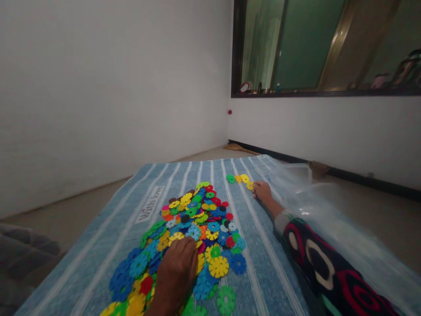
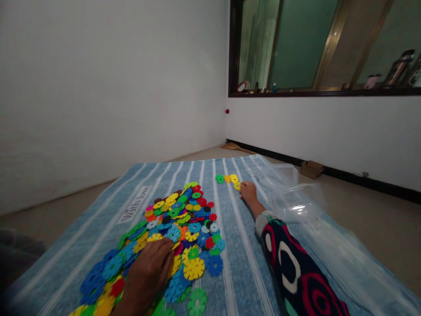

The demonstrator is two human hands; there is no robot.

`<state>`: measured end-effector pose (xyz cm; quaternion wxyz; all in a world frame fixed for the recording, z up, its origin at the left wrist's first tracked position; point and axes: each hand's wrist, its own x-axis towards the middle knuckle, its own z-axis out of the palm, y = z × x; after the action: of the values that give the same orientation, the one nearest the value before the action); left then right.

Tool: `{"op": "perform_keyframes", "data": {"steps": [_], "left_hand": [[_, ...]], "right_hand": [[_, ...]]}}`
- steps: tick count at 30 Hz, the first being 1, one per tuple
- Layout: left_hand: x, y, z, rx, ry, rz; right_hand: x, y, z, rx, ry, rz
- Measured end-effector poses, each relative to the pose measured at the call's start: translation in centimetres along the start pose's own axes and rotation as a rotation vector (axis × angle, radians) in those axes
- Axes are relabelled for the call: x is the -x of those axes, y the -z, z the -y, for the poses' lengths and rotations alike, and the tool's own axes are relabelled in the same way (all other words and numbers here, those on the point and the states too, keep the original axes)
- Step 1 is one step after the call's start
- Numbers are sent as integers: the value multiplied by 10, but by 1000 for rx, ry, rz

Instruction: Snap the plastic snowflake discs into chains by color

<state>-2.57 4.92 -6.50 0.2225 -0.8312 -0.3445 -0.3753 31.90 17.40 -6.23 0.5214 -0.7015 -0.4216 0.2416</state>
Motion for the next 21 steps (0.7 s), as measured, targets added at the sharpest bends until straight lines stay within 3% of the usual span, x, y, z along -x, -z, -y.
{"op": "perform_keyframes", "data": {"steps": [8,15,21], "left_hand": [[4,0,0,13,19,23],[5,1,2,28,28,35],[8,-1,2,26,21,57]], "right_hand": [[-48,-16,-4,229,8,0],[-63,-18,-5,406,23,50],[-66,-20,-9,452,25,21]]}}
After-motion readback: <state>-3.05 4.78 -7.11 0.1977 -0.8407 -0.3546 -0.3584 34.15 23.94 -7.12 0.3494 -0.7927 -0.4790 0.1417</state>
